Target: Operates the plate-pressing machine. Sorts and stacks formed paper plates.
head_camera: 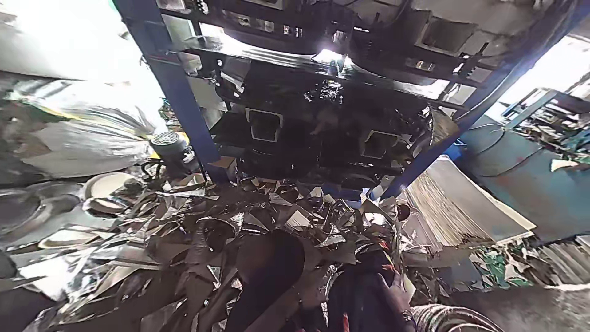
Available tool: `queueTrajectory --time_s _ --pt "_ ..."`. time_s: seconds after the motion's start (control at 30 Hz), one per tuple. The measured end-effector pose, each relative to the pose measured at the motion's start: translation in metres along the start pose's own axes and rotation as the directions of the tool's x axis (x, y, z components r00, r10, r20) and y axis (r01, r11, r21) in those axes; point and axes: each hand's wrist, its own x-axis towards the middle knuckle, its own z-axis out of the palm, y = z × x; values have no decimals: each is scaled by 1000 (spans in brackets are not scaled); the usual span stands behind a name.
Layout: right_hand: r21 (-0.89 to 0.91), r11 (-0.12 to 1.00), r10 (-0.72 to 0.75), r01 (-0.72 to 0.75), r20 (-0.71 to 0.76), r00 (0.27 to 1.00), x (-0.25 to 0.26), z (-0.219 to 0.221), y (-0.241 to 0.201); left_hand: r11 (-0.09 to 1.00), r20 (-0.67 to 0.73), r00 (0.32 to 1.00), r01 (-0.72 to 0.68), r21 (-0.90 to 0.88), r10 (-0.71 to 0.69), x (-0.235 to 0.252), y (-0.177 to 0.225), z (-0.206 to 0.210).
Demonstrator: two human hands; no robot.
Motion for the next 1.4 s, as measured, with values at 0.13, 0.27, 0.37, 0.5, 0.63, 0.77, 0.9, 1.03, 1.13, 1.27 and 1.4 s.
queueTrajectory --time_s 0.13,0.27,0.37,0.5,0.63,0.77,0.9,1.03,1.13,1.27,1.4 --pt "41 999 0 0 -1 1000 7 3 8 994 -7 1000 -1 -112 0 12 -11 0" --pt "38 999 -1 2 -17 1000 10 6 8 992 8 1000 0 -127 1 15 -14 -1" --pt "-9 999 33 -33 10 999 14 7 4 987 19 999 -42 -153 45 14 -17 -4" --pt "-189 982 37 -9 149 988 23 -8 -17 976 23 992 -121 -179 127 18 -31 -1" --pt "-130 914 -380 384 58 923 36 -45 -81 980 59 990 -120 -159 131 20 -32 -1" --pt "-175 857 -501 485 -61 863 30 -97 -197 982 53 983 -175 -67 178 2 -19 -4" --pt "-297 839 -506 455 -119 855 64 -116 -270 972 -35 983 -185 -145 182 -5 -21 -1" --pt "-358 856 -458 373 -190 868 76 -112 -305 946 -126 984 -159 -281 128 -10 -14 -7" --pt "-392 836 -449 383 -91 889 73 -96 -306 891 -570 760 -442 -100 313 -13 -20 -8" --pt "-257 729 -684 634 -251 685 41 -84 -280 949 -848 436 -221 224 302 -5 -14 -85" --pt "-277 513 -772 812 -563 296 49 -69 -274 963 -909 338 33 269 243 36 -31 -189"
